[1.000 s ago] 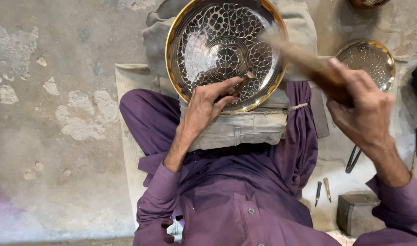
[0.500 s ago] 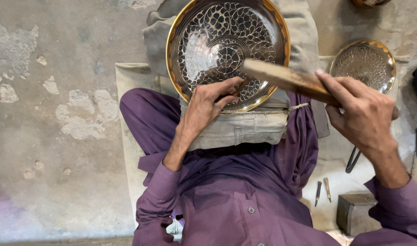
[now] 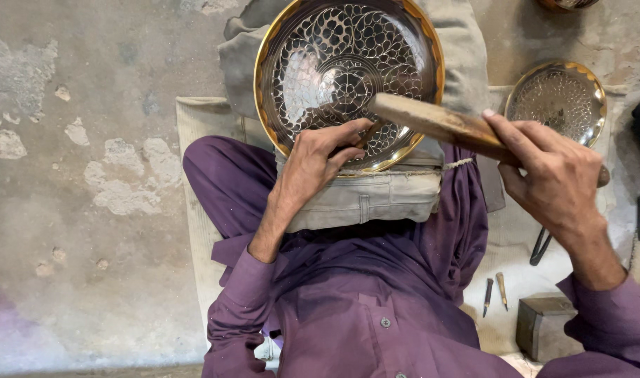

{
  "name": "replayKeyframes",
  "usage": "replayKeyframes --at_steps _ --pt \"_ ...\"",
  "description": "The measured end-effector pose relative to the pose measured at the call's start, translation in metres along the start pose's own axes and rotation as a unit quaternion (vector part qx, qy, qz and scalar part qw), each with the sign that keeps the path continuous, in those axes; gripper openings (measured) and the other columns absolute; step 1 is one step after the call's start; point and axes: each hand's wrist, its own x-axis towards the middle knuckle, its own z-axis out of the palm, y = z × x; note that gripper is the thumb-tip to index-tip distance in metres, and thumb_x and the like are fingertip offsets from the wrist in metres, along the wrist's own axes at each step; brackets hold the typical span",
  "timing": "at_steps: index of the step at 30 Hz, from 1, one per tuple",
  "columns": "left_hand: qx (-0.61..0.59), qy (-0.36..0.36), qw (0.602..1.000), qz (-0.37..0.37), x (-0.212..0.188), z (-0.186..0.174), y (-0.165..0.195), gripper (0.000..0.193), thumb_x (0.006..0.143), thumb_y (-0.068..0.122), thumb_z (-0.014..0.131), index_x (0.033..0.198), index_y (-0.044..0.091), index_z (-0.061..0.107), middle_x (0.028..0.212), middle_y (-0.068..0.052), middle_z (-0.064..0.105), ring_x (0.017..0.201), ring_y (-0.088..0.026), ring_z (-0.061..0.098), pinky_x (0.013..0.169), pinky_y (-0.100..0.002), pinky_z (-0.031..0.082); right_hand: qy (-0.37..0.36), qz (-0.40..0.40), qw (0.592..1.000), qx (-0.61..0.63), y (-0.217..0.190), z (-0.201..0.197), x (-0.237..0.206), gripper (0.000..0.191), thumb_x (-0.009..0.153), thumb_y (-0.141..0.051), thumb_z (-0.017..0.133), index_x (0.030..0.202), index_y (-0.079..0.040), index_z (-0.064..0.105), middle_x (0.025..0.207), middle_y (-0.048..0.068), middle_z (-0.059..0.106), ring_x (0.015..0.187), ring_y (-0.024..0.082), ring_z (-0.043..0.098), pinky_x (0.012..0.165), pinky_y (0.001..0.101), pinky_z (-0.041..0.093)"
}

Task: The person sits cross-legged on the floor with a decorated metal tray resting on a lap cushion. They hold a steel punch against the tray's patterned surface with one hand and repeatedly strike the punch with a wooden mallet held in the other hand, working the embossed design across the tray.

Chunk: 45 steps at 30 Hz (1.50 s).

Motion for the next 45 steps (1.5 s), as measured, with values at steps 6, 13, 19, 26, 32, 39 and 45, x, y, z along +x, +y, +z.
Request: replayKeyframes --at_steps 6,13,19,26,32,39,45 --pt "-0.009 -0.015 1.000 -0.017 0.000 -0.001 -0.001 0.047 0.090 0.010 0.076 0.136 0.011 0.063 0.101 -0.011 0.079 0.092 -0.023 0.079 0.082 -0.036 0.063 0.045 0.004 0.994 0.104 0.000 0.009 -0.003 0.069 0.086 -0.004 0.074 0.151 -0.017 0.056 0.127 0.015 0.071 0.104 0.028 0.072 0.091 0.0392 0.061" --pt "-0.014 -0.007 1.000 0.006 0.000 0.000 -0.002 0.047 0.092 0.010 0.075 0.137 0.012 0.062 0.111 -0.013 0.078 0.100 -0.023 0.079 0.086 -0.034 0.063 0.054 -0.012 0.993 0.104 0.005 0.007 -0.005 0.071 0.083 -0.003 0.077 0.150 -0.011 0.055 0.124 0.017 0.071 0.097 0.029 0.072 0.085 0.0396 0.062" --pt "-0.003 -0.016 1.000 -0.009 0.000 0.001 -0.001 0.045 0.092 0.012 0.075 0.136 0.014 0.064 0.107 -0.011 0.079 0.098 -0.022 0.079 0.085 -0.034 0.064 0.089 0.027 0.987 0.131 0.007 0.014 -0.007 0.066 0.091 -0.006 0.076 0.153 -0.016 0.055 0.116 0.009 0.071 0.095 0.022 0.071 0.084 0.0363 0.060" --pt "-0.011 -0.017 1.000 -0.005 0.001 0.000 -0.001 0.046 0.091 0.013 0.075 0.136 0.013 0.064 0.108 -0.012 0.078 0.096 -0.022 0.079 0.085 -0.035 0.063 0.040 0.020 0.999 -0.007 0.015 0.017 -0.011 0.065 0.099 -0.009 0.078 0.160 -0.018 0.060 0.118 0.007 0.075 0.080 0.016 0.069 0.070 0.0282 0.057" --pt "-0.005 -0.021 1.000 0.000 0.000 -0.003 0.000 0.045 0.092 0.011 0.075 0.135 0.013 0.064 0.107 -0.011 0.079 0.097 -0.023 0.079 0.085 -0.035 0.063 0.007 -0.031 0.997 -0.068 0.009 0.013 -0.006 0.070 0.089 -0.007 0.079 0.155 -0.025 0.060 0.116 0.004 0.075 0.085 0.020 0.072 0.076 0.0334 0.060" --pt "0.008 -0.030 0.999 -0.019 0.002 -0.003 0.002 0.047 0.090 0.012 0.076 0.135 0.014 0.064 0.103 -0.011 0.079 0.093 -0.024 0.079 0.082 -0.036 0.063 -0.011 -0.002 1.000 -0.008 0.009 0.013 -0.002 0.070 0.088 -0.007 0.078 0.154 -0.020 0.058 0.113 0.006 0.074 0.080 0.021 0.070 0.067 0.0331 0.058" --pt "0.009 -0.027 0.999 -0.016 0.000 -0.003 0.002 0.047 0.091 0.012 0.076 0.136 0.015 0.063 0.104 -0.010 0.079 0.095 -0.023 0.079 0.084 -0.036 0.063 0.055 0.000 0.993 0.106 0.004 0.017 -0.009 0.068 0.086 -0.004 0.074 0.149 -0.015 0.053 0.120 0.014 0.070 0.100 0.026 0.072 0.087 0.0387 0.061"
